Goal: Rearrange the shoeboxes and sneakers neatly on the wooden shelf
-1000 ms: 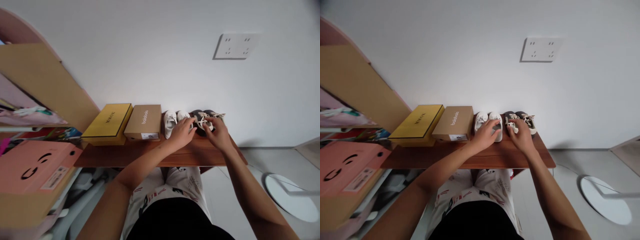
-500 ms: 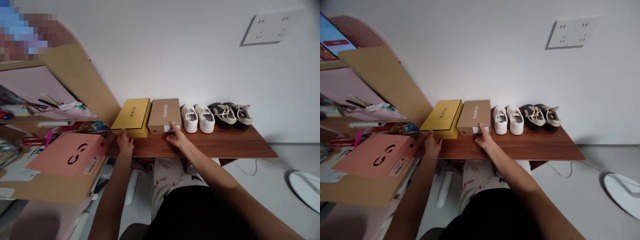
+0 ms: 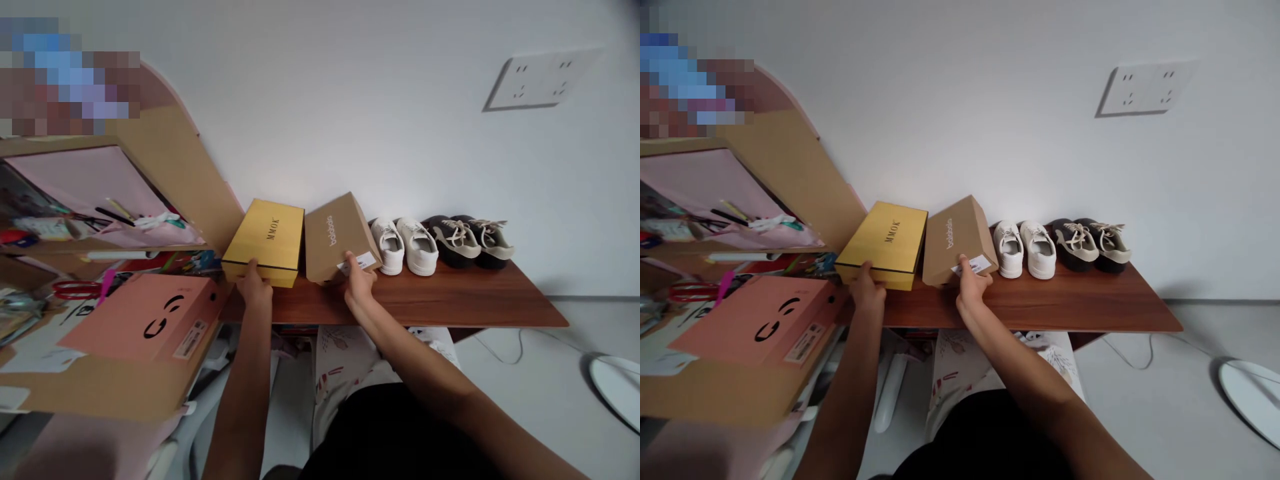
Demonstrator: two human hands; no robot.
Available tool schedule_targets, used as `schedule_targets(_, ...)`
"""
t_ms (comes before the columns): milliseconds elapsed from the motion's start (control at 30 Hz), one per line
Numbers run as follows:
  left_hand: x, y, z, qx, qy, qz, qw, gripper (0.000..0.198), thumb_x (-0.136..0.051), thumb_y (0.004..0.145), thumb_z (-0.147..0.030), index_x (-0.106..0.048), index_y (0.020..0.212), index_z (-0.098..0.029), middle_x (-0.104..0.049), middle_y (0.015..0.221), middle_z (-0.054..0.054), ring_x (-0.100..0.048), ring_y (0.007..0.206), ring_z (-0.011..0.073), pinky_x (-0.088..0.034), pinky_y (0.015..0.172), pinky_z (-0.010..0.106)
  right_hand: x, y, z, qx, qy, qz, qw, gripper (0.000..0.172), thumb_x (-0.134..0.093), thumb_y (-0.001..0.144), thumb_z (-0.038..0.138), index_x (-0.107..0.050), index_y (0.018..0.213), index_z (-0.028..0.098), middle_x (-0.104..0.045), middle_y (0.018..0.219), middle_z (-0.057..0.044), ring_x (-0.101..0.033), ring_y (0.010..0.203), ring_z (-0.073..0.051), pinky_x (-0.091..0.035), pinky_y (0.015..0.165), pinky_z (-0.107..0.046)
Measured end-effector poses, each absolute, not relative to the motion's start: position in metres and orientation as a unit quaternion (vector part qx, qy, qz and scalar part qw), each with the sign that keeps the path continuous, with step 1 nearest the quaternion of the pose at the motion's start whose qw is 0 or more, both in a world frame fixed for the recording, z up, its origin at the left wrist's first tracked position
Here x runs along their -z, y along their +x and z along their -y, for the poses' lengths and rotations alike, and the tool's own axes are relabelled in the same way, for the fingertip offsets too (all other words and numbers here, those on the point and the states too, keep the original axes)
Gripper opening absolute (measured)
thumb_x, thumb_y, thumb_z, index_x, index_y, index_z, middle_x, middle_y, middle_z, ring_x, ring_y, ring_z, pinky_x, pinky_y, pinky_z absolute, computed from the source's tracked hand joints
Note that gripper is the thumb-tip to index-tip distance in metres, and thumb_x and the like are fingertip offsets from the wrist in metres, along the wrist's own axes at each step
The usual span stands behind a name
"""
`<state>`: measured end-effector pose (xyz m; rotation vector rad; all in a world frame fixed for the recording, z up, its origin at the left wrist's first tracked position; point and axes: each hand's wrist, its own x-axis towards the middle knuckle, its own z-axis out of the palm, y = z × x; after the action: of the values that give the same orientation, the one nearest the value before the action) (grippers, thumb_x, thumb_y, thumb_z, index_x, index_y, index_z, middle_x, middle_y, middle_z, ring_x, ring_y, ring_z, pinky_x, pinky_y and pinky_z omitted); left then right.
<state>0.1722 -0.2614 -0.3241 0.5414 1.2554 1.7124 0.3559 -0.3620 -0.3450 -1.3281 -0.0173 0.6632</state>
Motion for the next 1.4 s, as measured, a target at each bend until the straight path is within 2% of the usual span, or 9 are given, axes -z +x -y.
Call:
schedule_targets(133, 0.319, 0.169, 0.274, -0.714, 0.409, -0.509, 0.254, 0.040, -0.075, 0.071, -0.028, -0.047, 0.099, -0.021, -0.061, 0.109, 0.006, -0.061, 0.105, 0.0196, -0.052, 0.095, 0.039, 0.330, 0.366, 0.381, -0.133, -0.646, 0.217, 0.719, 0.086, -0.077, 0.070, 0.049, -0.027, 0.133, 0.019, -0.051, 0.132, -0.016, -0.055, 0.121, -0.024, -0.049, 0.102, -0.037)
schedule_targets(200, 0.320, 0.160, 0.279, -0.662, 0.505, -0.534, 0.147, 0.045, -0.079, 0.067, -0.033, -0.047, 0.096, -0.020, -0.058, 0.110, 0.008, -0.058, 0.109, 0.0237, -0.048, 0.101, 0.043, 0.323, 0.375, 0.385, -0.031, -0.672, 0.340, 0.658, 0.088, -0.078, 0.070, 0.047, -0.026, 0.135, 0.017, -0.047, 0.134, -0.019, -0.048, 0.127, -0.029, -0.042, 0.108, -0.042)
schedule_targets(300, 0.327, 0.149, 0.285, -0.557, 0.638, -0.531, 0.026, 0.042, -0.079, 0.068, -0.034, -0.049, 0.093, -0.020, -0.056, 0.108, 0.011, -0.053, 0.115, 0.0296, -0.042, 0.106, 0.048, 0.316, 0.386, 0.384, 0.062, -0.681, 0.506, 0.525, 0.075, -0.071, 0.079, 0.044, -0.030, 0.136, 0.015, -0.049, 0.129, -0.020, -0.046, 0.123, -0.034, -0.039, 0.107, -0.048)
schedule_targets(433, 0.342, 0.144, 0.288, -0.421, 0.763, -0.490, -0.017, 0.018, -0.064, 0.081, -0.027, -0.057, 0.096, -0.020, -0.056, 0.107, 0.014, -0.053, 0.111, 0.0321, -0.040, 0.104, 0.050, 0.322, 0.390, 0.373, 0.072, -0.686, 0.628, 0.359, 0.053, -0.054, 0.091, 0.033, -0.039, 0.140, 0.015, -0.053, 0.122, -0.019, -0.049, 0.111, -0.035, -0.039, 0.098, -0.049)
schedule_targets(600, 0.359, 0.147, 0.284, -0.329, 0.809, -0.487, -0.026, 0.016, -0.053, 0.084, -0.021, -0.061, 0.098, -0.020, -0.056, 0.105, 0.015, -0.052, 0.107, 0.0319, -0.041, 0.098, 0.047, 0.340, 0.384, 0.361, 0.067, -0.688, 0.676, 0.254, 0.051, -0.043, 0.095, 0.021, -0.041, 0.146, 0.019, -0.056, 0.118, -0.018, -0.048, 0.103, -0.033, -0.038, 0.091, -0.047)
schedule_targets(933, 0.389, 0.138, 0.273, -0.170, 0.866, -0.464, -0.073, 0.015, -0.051, 0.088, -0.022, -0.063, 0.097, -0.018, -0.057, 0.098, 0.013, -0.053, 0.098, 0.0302, -0.043, 0.089, 0.042, 0.390, 0.381, 0.359, 0.072, -0.661, 0.722, 0.191, 0.043, -0.029, 0.101, 0.016, -0.051, 0.137, 0.020, -0.059, 0.115, -0.016, -0.049, 0.096, -0.027, -0.037, 0.081, -0.038)
schedule_targets(1067, 0.401, 0.136, 0.271, -0.224, 0.867, -0.442, -0.055, 0.018, -0.057, 0.090, -0.034, -0.059, 0.099, -0.018, -0.058, 0.098, 0.013, -0.054, 0.100, 0.0299, -0.044, 0.092, 0.043, 0.401, 0.381, 0.355, 0.075, -0.662, 0.718, 0.204, 0.038, -0.036, 0.101, 0.019, -0.053, 0.135, 0.019, -0.060, 0.114, -0.014, -0.049, 0.096, -0.026, -0.037, 0.082, -0.037)
schedule_targets(1200, 0.408, 0.134, 0.272, -0.288, 0.856, -0.428, -0.038, 0.019, -0.052, 0.093, -0.036, -0.058, 0.096, -0.018, -0.056, 0.100, 0.013, -0.055, 0.102, 0.0290, -0.046, 0.092, 0.043, 0.401, 0.379, 0.355, 0.080, -0.660, 0.708, 0.239, 0.038, -0.044, 0.100, 0.029, -0.055, 0.134, 0.016, -0.060, 0.116, -0.016, -0.049, 0.097, -0.027, -0.038, 0.084, -0.038)
schedule_targets(1400, 0.403, 0.143, 0.278, -0.291, 0.829, -0.475, -0.047, 0.021, -0.052, 0.091, -0.037, -0.059, 0.095, -0.017, -0.056, 0.099, 0.014, -0.054, 0.100, 0.0319, -0.046, 0.091, 0.048, 0.391, 0.377, 0.369, 0.084, -0.640, 0.705, 0.293, 0.041, -0.048, 0.097, 0.027, -0.055, 0.136, 0.017, -0.055, 0.134, -0.017, -0.048, 0.112, -0.029, -0.038, 0.095, -0.042)
